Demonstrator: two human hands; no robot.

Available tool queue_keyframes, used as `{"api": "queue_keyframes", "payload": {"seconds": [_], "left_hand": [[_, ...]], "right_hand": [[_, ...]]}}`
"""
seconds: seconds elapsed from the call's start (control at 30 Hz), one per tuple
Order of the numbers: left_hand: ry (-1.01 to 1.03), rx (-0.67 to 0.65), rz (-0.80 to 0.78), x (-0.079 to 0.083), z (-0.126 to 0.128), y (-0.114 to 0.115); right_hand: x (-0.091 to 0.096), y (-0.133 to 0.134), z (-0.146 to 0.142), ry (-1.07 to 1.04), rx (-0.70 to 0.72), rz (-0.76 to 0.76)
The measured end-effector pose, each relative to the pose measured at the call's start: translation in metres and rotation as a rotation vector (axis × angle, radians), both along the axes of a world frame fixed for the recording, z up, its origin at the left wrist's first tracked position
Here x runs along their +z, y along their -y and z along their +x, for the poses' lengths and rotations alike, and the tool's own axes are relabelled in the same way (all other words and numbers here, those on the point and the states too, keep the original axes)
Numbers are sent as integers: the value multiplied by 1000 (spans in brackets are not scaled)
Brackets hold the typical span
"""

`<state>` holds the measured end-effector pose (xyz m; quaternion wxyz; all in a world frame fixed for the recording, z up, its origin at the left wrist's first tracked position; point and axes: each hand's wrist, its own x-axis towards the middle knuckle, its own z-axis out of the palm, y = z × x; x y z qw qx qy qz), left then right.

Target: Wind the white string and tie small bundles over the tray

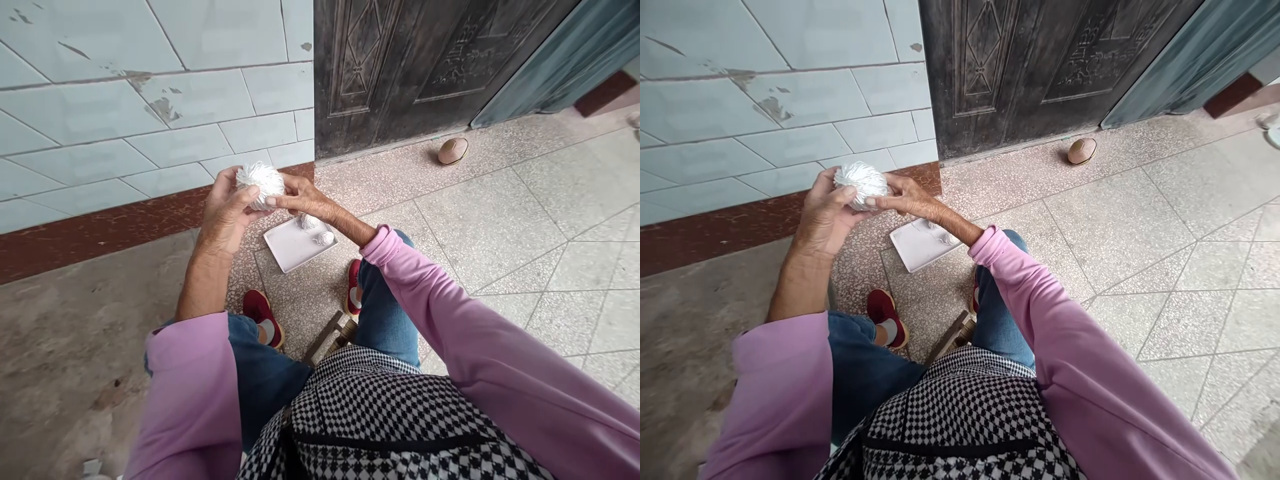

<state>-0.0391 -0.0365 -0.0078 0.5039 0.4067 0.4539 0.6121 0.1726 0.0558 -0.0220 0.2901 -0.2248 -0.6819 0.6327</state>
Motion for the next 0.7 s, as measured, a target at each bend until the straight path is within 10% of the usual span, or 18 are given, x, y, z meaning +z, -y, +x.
{"api": "queue_keyframes", "payload": {"seconds": [0.23, 0.7], "left_hand": [[39, -47, -92, 6, -7, 7], [2, -34, 61, -3, -12, -1]], "right_hand": [[-14, -9, 2, -40, 215, -94], [1, 6, 1, 58, 13, -59]]}}
